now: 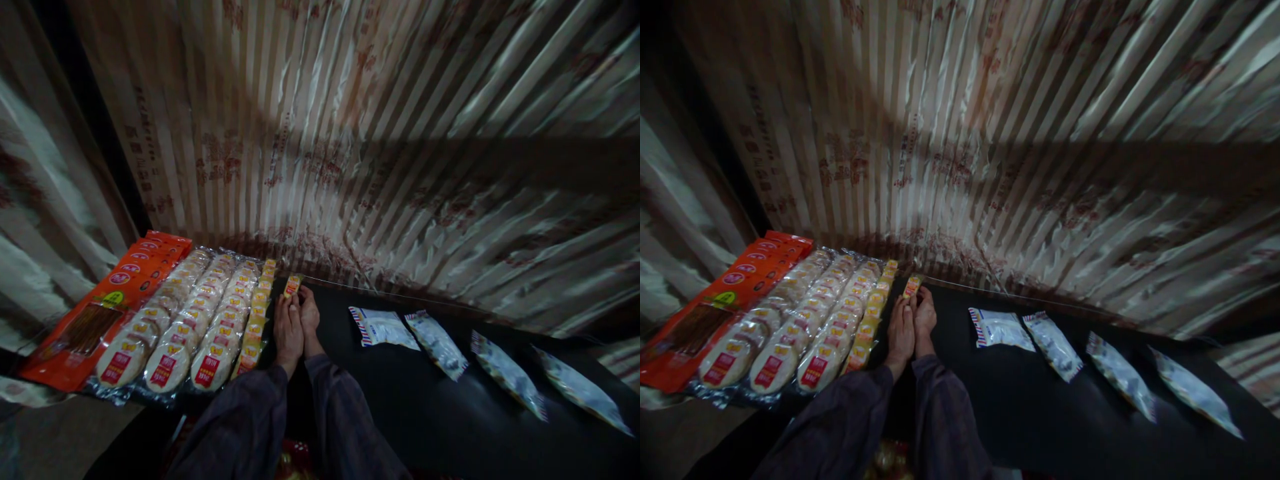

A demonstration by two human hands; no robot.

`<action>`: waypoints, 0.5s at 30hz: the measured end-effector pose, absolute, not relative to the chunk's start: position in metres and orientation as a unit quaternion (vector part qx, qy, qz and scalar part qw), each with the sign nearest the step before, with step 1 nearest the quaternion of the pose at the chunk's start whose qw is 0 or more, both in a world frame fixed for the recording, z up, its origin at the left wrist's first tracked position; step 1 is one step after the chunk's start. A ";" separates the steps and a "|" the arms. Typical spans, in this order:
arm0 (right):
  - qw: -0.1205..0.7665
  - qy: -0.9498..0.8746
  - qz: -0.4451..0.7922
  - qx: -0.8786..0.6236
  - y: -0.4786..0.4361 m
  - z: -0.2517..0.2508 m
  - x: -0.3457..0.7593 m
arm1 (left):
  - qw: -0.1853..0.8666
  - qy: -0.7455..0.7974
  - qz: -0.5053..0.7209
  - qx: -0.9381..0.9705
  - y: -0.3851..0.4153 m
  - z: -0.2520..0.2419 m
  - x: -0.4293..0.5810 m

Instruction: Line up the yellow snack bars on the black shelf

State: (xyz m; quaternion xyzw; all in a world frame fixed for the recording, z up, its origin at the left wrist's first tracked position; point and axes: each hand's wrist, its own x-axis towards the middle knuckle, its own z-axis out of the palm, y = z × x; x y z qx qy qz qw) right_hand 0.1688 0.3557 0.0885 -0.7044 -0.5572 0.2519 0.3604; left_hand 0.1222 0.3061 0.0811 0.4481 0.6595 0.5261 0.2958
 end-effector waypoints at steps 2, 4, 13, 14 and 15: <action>0.359 -0.564 0.246 -0.702 0.362 0.089 0.167 | 0.285 0.664 0.526 0.448 0.311 0.079 0.122; 0.354 -0.572 0.238 -0.700 0.368 0.090 0.165 | 0.276 0.665 0.532 0.445 0.316 0.078 0.122; 0.333 -0.603 0.226 -0.688 0.387 0.091 0.160 | 0.262 0.668 0.561 0.413 0.327 0.081 0.123; 0.333 -0.604 0.228 -0.687 0.388 0.092 0.159 | 0.263 0.669 0.560 0.412 0.327 0.082 0.123; 0.334 -0.603 0.231 -0.686 0.389 0.092 0.158 | 0.265 0.669 0.559 0.411 0.326 0.083 0.122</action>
